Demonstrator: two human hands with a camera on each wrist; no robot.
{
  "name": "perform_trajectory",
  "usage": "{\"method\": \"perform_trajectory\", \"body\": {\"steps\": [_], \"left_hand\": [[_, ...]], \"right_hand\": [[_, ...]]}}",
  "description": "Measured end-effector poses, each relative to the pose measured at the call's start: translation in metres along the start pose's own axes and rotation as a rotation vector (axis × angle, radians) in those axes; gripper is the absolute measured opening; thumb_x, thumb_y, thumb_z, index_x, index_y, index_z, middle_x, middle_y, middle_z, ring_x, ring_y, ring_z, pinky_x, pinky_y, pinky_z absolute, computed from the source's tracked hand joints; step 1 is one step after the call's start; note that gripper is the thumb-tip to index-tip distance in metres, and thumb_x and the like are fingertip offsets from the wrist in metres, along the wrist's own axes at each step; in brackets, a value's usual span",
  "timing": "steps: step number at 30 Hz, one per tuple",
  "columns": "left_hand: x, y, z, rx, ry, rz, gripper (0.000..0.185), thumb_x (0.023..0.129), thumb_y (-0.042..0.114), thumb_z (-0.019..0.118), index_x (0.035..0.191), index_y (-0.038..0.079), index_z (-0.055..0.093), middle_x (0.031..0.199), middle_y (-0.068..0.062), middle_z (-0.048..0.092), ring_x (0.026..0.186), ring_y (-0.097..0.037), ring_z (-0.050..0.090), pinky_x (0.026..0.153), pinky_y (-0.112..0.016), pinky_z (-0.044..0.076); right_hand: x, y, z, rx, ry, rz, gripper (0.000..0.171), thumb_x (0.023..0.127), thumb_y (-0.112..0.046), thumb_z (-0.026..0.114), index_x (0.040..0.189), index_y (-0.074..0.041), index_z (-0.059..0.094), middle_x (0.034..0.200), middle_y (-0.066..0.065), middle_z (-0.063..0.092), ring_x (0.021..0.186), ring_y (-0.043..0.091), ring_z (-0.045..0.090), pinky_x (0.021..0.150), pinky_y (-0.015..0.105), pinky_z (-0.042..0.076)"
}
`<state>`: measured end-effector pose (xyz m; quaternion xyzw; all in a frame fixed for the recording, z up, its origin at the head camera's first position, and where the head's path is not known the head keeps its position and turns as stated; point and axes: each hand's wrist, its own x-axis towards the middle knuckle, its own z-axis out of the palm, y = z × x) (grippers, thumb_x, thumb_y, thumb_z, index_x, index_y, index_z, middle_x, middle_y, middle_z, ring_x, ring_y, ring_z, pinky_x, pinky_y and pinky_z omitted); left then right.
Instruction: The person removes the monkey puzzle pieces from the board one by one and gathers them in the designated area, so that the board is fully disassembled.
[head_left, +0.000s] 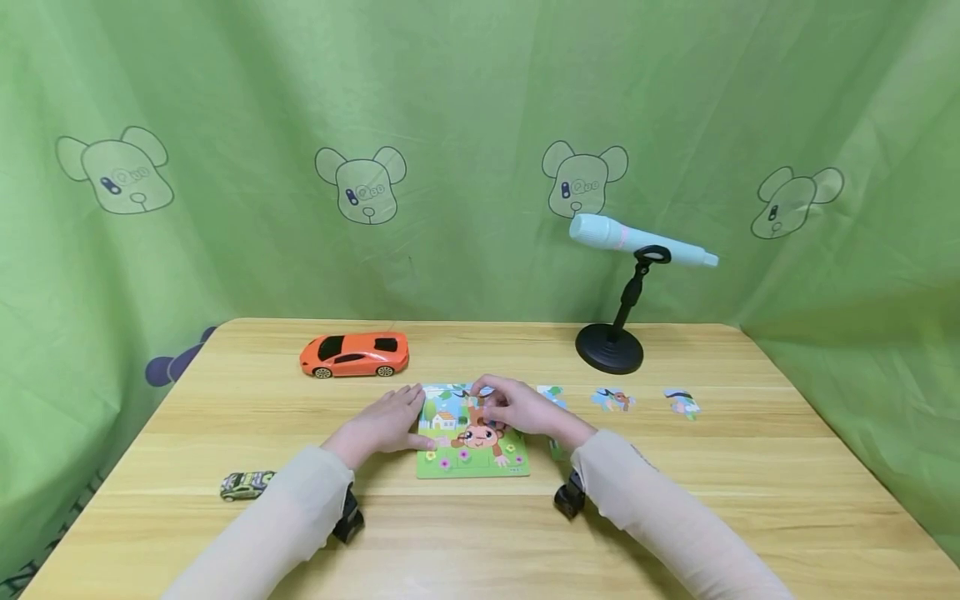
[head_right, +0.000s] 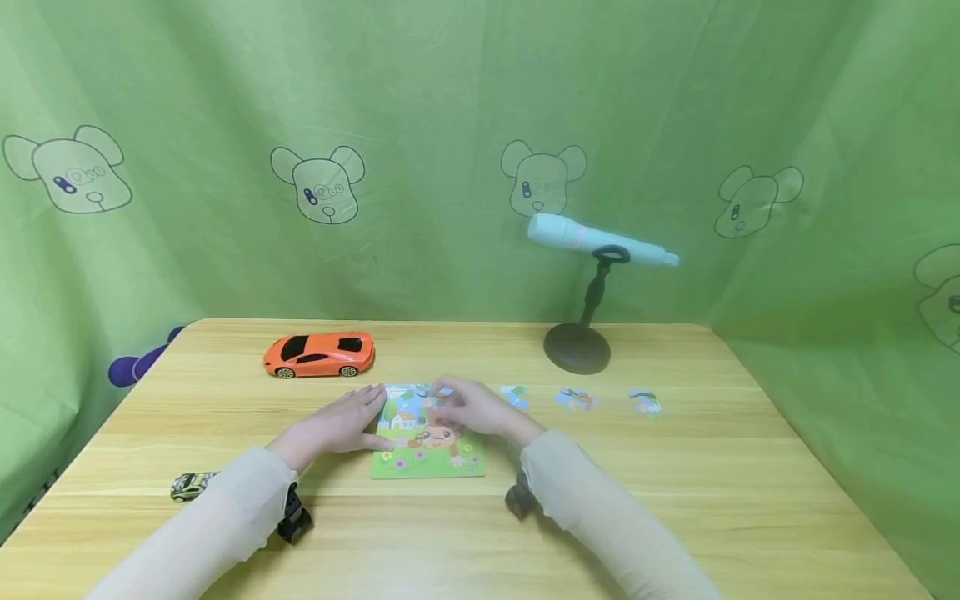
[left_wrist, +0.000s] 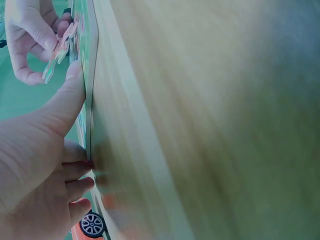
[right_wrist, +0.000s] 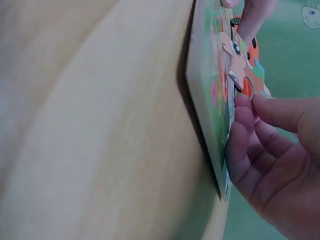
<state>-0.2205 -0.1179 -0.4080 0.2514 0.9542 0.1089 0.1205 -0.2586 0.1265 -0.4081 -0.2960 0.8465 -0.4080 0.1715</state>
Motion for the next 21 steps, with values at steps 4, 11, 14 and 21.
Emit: {"method": "perform_trajectory", "body": {"steps": [4,11,14,21], "left_hand": [[0.001,0.001,0.0,0.034,-0.009,-0.019,0.087,0.084,0.052,0.057,0.14,-0.008,0.027,0.147,-0.022,0.021,0.135,-0.034,0.018,0.11,-0.043,0.015],[0.001,0.003,0.0,0.055,-0.012,-0.025,0.089,0.083,0.054,0.057,0.141,-0.007,0.026,0.148,-0.02,0.021,0.135,-0.033,0.019,0.11,-0.042,0.015],[0.001,0.003,0.0,0.055,-0.013,-0.025,0.089,0.083,0.054,0.056,0.141,-0.007,0.026,0.148,-0.02,0.021,0.135,-0.033,0.018,0.11,-0.042,0.015],[0.002,0.002,0.001,0.055,-0.016,-0.03,0.089,0.083,0.054,0.056,0.141,-0.006,0.026,0.148,-0.02,0.021,0.135,-0.033,0.018,0.11,-0.042,0.015]], "right_hand": [[-0.003,-0.003,-0.003,0.053,0.017,-0.007,0.024,0.092,-0.003,0.055,0.116,-0.006,0.051,0.08,0.008,0.061,0.064,0.022,0.058,0.058,0.035,0.052],[-0.016,-0.007,-0.015,0.146,0.065,0.028,0.021,0.091,-0.002,0.056,0.11,0.001,0.047,0.082,0.01,0.062,0.07,0.032,0.057,0.062,0.04,0.052],[-0.024,-0.006,-0.022,0.146,0.086,0.027,0.015,0.091,-0.002,0.056,0.104,0.003,0.05,0.082,0.011,0.061,0.073,0.036,0.056,0.063,0.042,0.051],[-0.05,0.001,-0.044,0.131,0.15,0.018,0.012,0.088,-0.001,0.059,0.096,0.007,0.055,0.08,0.021,0.059,0.07,0.036,0.054,0.06,0.038,0.051]]}}
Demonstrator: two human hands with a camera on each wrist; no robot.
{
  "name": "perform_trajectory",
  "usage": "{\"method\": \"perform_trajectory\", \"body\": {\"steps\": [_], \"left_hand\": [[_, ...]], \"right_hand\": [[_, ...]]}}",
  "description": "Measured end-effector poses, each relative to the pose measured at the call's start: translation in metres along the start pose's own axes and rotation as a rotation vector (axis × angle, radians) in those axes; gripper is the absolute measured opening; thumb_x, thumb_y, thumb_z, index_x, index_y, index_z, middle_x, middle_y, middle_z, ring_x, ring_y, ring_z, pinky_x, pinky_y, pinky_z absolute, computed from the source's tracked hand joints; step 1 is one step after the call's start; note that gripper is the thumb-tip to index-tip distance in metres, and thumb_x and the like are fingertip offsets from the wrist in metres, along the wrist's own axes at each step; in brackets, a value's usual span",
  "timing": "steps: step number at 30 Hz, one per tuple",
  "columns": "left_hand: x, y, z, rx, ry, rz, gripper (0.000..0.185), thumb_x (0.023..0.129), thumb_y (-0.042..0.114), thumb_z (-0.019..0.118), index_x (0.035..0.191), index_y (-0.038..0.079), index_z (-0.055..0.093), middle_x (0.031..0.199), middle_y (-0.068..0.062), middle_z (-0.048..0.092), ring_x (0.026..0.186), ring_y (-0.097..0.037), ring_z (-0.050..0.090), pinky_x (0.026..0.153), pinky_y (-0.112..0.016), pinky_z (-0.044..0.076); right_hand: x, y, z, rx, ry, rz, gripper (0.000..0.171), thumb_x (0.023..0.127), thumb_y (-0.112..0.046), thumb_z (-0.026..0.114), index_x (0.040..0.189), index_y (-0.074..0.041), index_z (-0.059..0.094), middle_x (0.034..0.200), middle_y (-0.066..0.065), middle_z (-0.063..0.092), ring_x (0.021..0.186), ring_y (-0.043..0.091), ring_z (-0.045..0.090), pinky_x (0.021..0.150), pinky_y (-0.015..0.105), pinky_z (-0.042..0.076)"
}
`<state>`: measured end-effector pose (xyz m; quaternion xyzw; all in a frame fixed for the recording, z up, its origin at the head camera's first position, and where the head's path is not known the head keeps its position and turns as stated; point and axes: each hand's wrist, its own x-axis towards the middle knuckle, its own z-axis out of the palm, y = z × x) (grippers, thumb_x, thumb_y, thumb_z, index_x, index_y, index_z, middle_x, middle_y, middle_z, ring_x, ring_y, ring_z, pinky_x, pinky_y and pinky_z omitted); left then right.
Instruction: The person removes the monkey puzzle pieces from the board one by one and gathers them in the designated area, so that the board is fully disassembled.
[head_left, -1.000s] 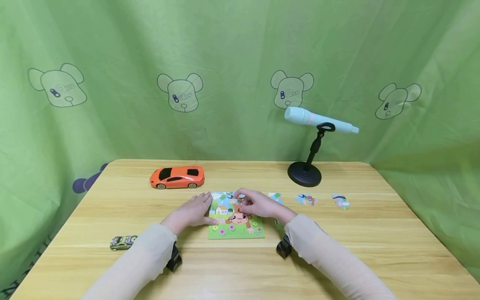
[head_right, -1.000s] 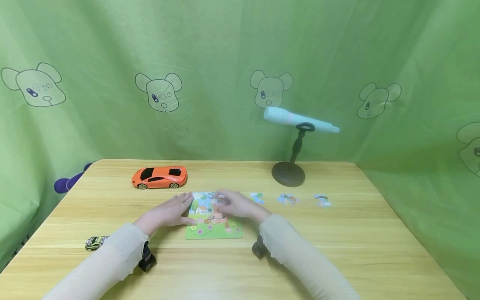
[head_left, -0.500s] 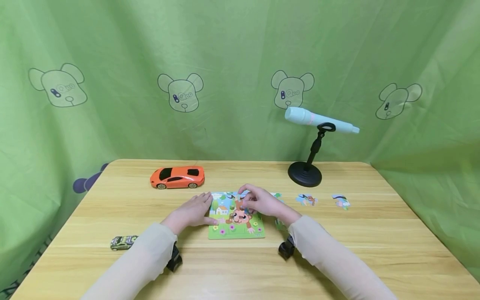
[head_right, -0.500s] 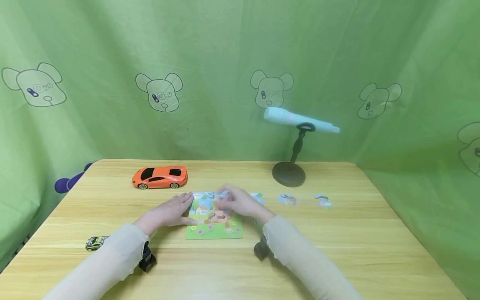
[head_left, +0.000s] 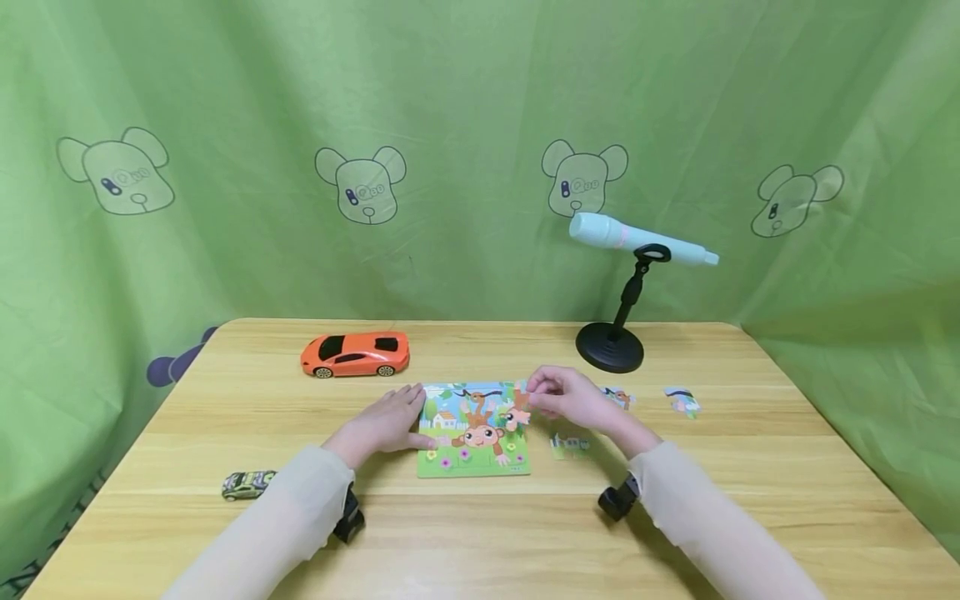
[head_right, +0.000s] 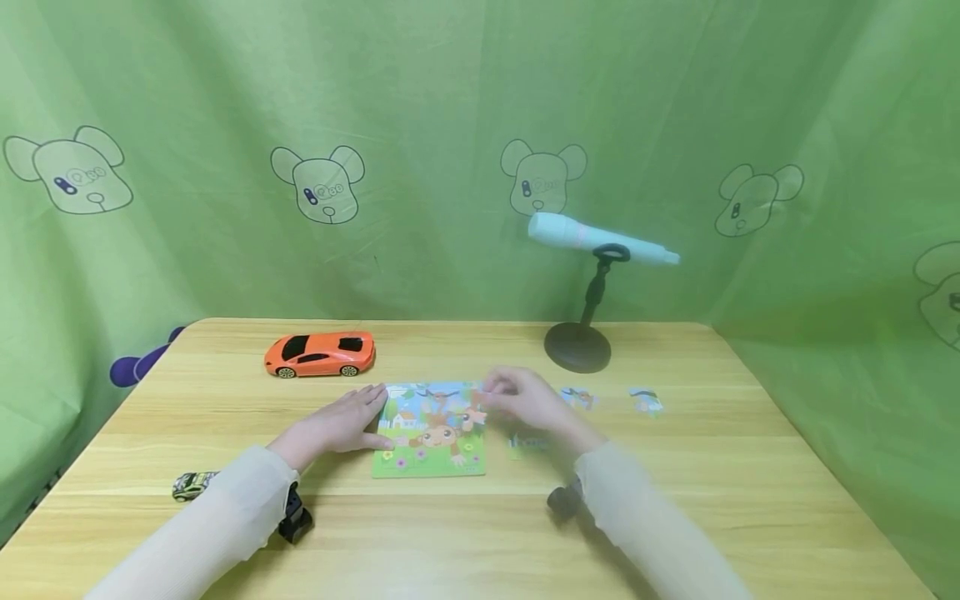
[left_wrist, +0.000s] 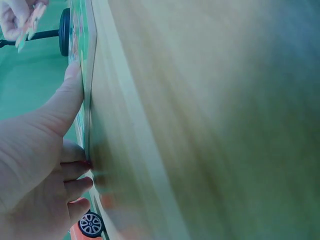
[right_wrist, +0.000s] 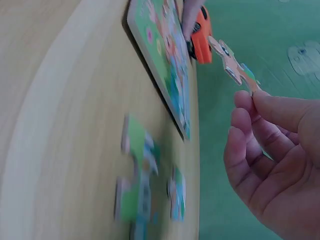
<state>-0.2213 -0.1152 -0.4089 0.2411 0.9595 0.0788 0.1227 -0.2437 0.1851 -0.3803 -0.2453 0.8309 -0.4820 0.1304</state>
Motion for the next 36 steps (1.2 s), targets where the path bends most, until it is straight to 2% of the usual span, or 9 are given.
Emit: {"method": "perform_trajectory", "body": {"steps": [8,15,22,26,31,36], "left_hand": [[0.0,0.0,-0.001,-0.002,-0.003,-0.005,0.089,0.084,0.054,0.056,0.141,-0.007,0.026,0.148,-0.02,0.021,0.135,-0.033,0.018,0.11,-0.043,0.015],[0.0,0.0,-0.001,-0.003,-0.002,-0.001,0.088,0.084,0.054,0.056,0.141,-0.007,0.026,0.148,-0.02,0.021,0.135,-0.033,0.018,0.11,-0.043,0.015],[0.0,0.0,-0.002,0.005,-0.01,-0.001,0.088,0.084,0.054,0.056,0.141,-0.007,0.025,0.148,-0.02,0.021,0.135,-0.032,0.018,0.11,-0.042,0.015],[-0.001,0.001,-0.002,0.009,-0.015,0.0,0.088,0.085,0.054,0.055,0.141,-0.007,0.025,0.148,-0.02,0.02,0.135,-0.033,0.017,0.11,-0.042,0.015],[-0.001,0.001,-0.003,0.009,-0.008,0.0,0.088,0.085,0.053,0.055,0.141,-0.007,0.026,0.148,-0.02,0.021,0.135,-0.033,0.018,0.11,-0.042,0.015],[-0.002,0.001,-0.002,-0.003,0.0,0.001,0.088,0.084,0.054,0.056,0.141,-0.007,0.026,0.147,-0.021,0.021,0.135,-0.033,0.018,0.11,-0.043,0.015]], "right_hand": [[-0.033,0.017,-0.035,0.004,0.102,0.066,0.014,0.089,-0.005,0.059,0.095,0.007,0.055,0.078,0.019,0.06,0.066,0.026,0.055,0.059,0.032,0.051],[-0.062,0.03,-0.061,-0.04,0.125,0.138,0.018,0.09,-0.01,0.059,0.095,0.007,0.056,0.077,0.015,0.06,0.065,0.021,0.054,0.058,0.031,0.049],[-0.082,0.045,-0.079,-0.089,0.089,0.174,0.017,0.09,-0.009,0.058,0.092,0.008,0.059,0.078,0.014,0.062,0.062,0.016,0.054,0.054,0.027,0.049],[-0.089,0.056,-0.085,-0.126,0.042,0.16,0.015,0.09,-0.008,0.058,0.089,0.007,0.06,0.075,0.013,0.061,0.058,0.014,0.051,0.052,0.025,0.047],[-0.091,0.067,-0.089,-0.129,0.002,0.157,0.013,0.09,-0.004,0.057,0.089,0.009,0.06,0.075,0.012,0.061,0.062,0.013,0.053,0.054,0.026,0.048],[-0.091,0.074,-0.09,-0.158,-0.001,0.178,0.013,0.089,-0.006,0.059,0.089,0.007,0.062,0.073,0.009,0.058,0.062,0.013,0.051,0.053,0.025,0.047]]}}
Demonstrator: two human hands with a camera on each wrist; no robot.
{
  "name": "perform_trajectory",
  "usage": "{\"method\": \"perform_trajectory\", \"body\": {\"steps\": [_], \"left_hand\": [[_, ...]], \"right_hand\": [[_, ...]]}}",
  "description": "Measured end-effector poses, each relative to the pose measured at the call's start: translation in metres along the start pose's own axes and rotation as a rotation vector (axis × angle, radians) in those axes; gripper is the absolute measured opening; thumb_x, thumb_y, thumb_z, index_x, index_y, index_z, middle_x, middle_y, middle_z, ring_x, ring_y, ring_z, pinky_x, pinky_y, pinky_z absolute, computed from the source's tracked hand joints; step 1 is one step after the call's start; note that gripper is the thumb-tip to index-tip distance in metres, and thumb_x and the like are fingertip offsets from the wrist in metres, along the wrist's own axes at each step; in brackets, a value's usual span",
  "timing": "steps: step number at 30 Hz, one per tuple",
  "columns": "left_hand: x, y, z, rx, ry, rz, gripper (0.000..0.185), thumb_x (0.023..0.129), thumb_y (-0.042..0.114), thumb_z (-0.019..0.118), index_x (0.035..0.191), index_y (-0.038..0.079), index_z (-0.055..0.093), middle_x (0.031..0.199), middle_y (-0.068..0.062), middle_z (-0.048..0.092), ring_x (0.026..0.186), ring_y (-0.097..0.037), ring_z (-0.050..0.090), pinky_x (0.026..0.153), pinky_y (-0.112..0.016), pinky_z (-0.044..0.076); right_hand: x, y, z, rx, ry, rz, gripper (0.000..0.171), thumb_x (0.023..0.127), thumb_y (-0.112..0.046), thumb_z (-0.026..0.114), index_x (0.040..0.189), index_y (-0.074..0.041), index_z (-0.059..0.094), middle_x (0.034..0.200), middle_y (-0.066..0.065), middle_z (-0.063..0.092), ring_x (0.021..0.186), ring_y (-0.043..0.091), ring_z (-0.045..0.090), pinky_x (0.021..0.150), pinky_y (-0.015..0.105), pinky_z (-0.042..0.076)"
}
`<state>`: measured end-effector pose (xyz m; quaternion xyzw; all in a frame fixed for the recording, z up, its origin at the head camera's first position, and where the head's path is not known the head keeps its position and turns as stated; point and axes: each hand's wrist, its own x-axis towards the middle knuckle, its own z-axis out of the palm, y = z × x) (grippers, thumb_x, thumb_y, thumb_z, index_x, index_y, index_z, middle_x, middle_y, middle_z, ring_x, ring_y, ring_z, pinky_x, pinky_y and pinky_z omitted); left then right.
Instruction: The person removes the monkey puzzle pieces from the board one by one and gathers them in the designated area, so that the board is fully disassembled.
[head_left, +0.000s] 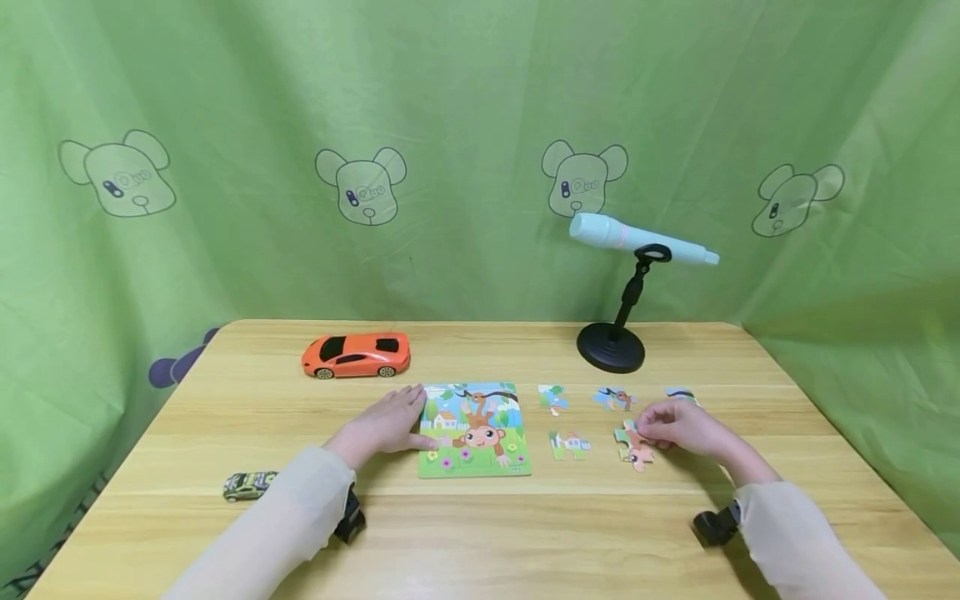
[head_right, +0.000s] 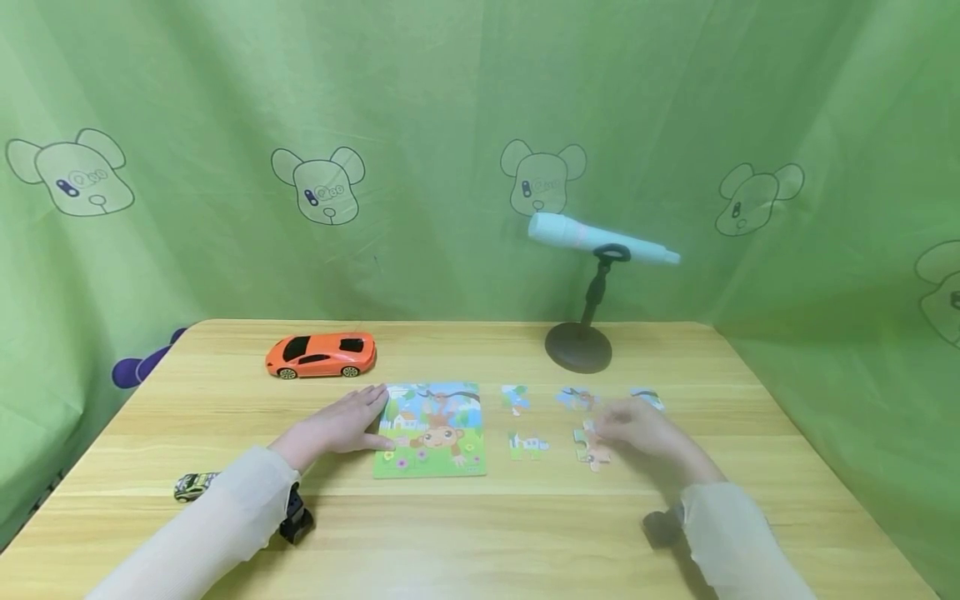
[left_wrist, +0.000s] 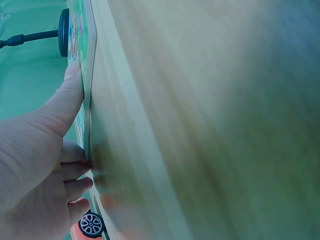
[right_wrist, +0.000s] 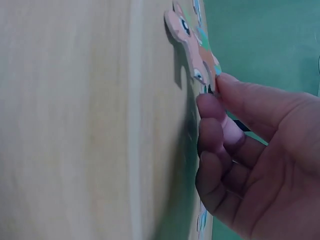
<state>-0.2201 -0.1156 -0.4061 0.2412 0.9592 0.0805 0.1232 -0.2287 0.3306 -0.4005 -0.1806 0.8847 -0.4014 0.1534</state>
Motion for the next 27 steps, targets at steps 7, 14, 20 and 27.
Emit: {"method": "perform_trajectory", "body": {"steps": [7,14,20,27], "left_hand": [[0.0006,-0.0005,0.0006,-0.002,0.008,0.004,0.088,0.084,0.054,0.056,0.14,-0.007,0.027,0.147,-0.021,0.022,0.135,-0.034,0.019,0.11,-0.043,0.015],[0.0011,0.0,0.0013,-0.003,-0.002,-0.009,0.089,0.084,0.054,0.056,0.142,-0.006,0.026,0.148,-0.02,0.021,0.135,-0.033,0.018,0.11,-0.042,0.014],[0.0011,0.0005,0.0013,-0.006,-0.002,-0.01,0.088,0.084,0.054,0.056,0.141,-0.006,0.026,0.148,-0.02,0.021,0.135,-0.032,0.018,0.11,-0.042,0.015],[0.0006,0.0003,0.0014,-0.006,-0.004,-0.007,0.088,0.084,0.053,0.057,0.141,-0.006,0.026,0.148,-0.02,0.021,0.135,-0.033,0.018,0.11,-0.042,0.015]], "right_hand": [[0.0047,0.01,0.0006,-0.051,0.031,0.009,0.011,0.088,-0.009,0.061,0.085,0.002,0.064,0.065,0.003,0.052,0.056,0.011,0.046,0.047,0.021,0.039],[0.0057,0.0069,0.003,-0.068,0.048,0.055,0.011,0.087,-0.009,0.062,0.083,0.001,0.065,0.062,0.001,0.051,0.054,0.012,0.044,0.046,0.021,0.037],[0.0053,0.0038,0.0036,-0.065,0.054,0.048,0.011,0.086,-0.008,0.063,0.084,0.002,0.065,0.062,0.003,0.051,0.054,0.011,0.044,0.046,0.02,0.036],[0.006,0.0011,0.0035,-0.084,0.061,0.048,0.011,0.086,-0.009,0.064,0.087,0.002,0.066,0.063,0.003,0.052,0.055,0.011,0.045,0.047,0.021,0.038]]}}
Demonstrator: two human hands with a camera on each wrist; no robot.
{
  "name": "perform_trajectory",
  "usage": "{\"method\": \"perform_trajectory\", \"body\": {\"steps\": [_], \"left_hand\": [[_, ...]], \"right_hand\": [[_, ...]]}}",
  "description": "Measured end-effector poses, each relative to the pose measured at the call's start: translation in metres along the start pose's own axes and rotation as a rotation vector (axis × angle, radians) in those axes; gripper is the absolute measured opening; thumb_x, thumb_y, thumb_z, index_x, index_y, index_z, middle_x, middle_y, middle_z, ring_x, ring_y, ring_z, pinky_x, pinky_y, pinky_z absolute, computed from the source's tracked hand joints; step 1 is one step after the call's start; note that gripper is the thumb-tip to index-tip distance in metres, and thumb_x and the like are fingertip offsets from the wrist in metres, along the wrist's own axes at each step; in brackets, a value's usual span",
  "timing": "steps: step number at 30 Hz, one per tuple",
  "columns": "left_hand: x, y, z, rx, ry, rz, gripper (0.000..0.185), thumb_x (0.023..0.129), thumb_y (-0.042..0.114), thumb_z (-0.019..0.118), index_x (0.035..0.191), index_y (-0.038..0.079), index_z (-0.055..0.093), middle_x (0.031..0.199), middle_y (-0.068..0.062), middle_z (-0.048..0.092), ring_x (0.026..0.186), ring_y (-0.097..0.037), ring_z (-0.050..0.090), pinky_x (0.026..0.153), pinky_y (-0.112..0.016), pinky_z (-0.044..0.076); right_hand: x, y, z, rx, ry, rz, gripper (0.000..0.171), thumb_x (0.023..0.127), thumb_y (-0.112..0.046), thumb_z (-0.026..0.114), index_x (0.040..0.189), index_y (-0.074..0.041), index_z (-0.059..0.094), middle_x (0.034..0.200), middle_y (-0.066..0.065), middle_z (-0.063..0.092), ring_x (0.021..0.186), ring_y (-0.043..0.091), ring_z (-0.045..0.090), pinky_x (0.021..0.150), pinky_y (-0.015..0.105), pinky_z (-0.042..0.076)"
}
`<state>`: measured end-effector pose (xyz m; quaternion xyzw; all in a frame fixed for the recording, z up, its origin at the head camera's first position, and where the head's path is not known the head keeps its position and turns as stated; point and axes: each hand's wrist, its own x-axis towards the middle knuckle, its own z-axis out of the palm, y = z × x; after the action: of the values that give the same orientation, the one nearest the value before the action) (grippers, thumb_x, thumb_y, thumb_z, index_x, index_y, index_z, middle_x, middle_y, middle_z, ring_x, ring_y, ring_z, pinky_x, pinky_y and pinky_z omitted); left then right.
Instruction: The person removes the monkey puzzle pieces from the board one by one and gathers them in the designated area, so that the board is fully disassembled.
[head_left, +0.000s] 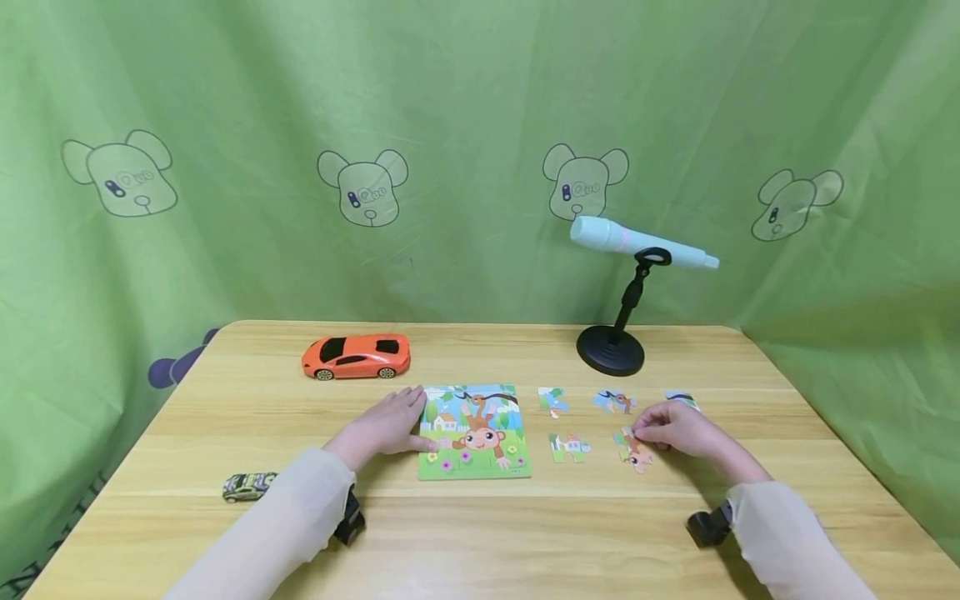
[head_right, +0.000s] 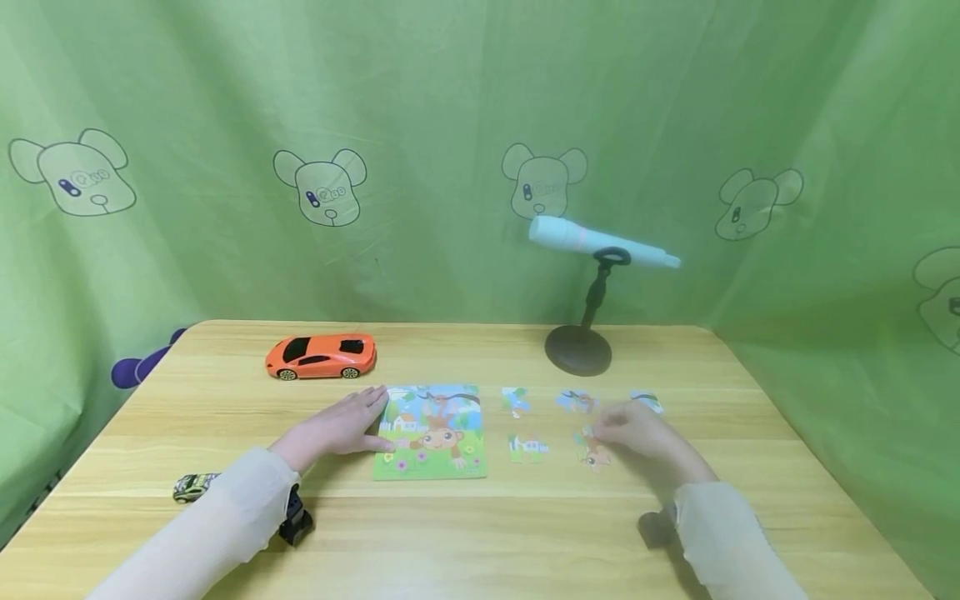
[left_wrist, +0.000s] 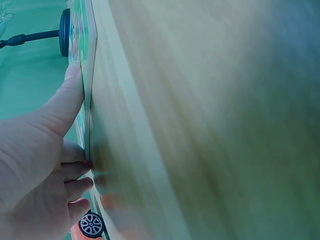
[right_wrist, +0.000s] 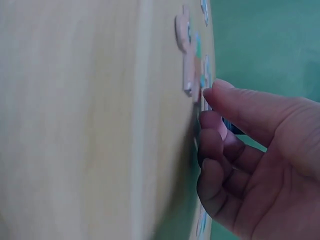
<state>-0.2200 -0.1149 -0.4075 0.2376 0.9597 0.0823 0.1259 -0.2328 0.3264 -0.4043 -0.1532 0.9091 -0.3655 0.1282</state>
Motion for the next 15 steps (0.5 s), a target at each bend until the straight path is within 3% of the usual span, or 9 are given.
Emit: {"method": "perform_trajectory", "body": {"steps": [5,15], "left_hand": [[-0.001,0.0,0.0,-0.003,0.001,0.002,0.089,0.084,0.053,0.057,0.141,-0.007,0.026,0.148,-0.02,0.02,0.135,-0.033,0.018,0.11,-0.042,0.014],[-0.002,0.001,-0.001,-0.012,0.004,0.004,0.088,0.084,0.052,0.057,0.141,-0.007,0.026,0.148,-0.021,0.02,0.135,-0.033,0.018,0.11,-0.042,0.015]], "right_hand": [[0.004,-0.013,0.002,-0.009,0.0,-0.015,0.015,0.086,-0.012,0.065,0.09,0.002,0.065,0.072,0.004,0.059,0.062,0.012,0.05,0.053,0.023,0.045],[0.032,-0.057,0.02,-0.055,-0.025,-0.164,0.018,0.087,-0.011,0.064,0.098,0.003,0.063,0.075,0.003,0.054,0.062,0.017,0.049,0.051,0.026,0.045]]}}
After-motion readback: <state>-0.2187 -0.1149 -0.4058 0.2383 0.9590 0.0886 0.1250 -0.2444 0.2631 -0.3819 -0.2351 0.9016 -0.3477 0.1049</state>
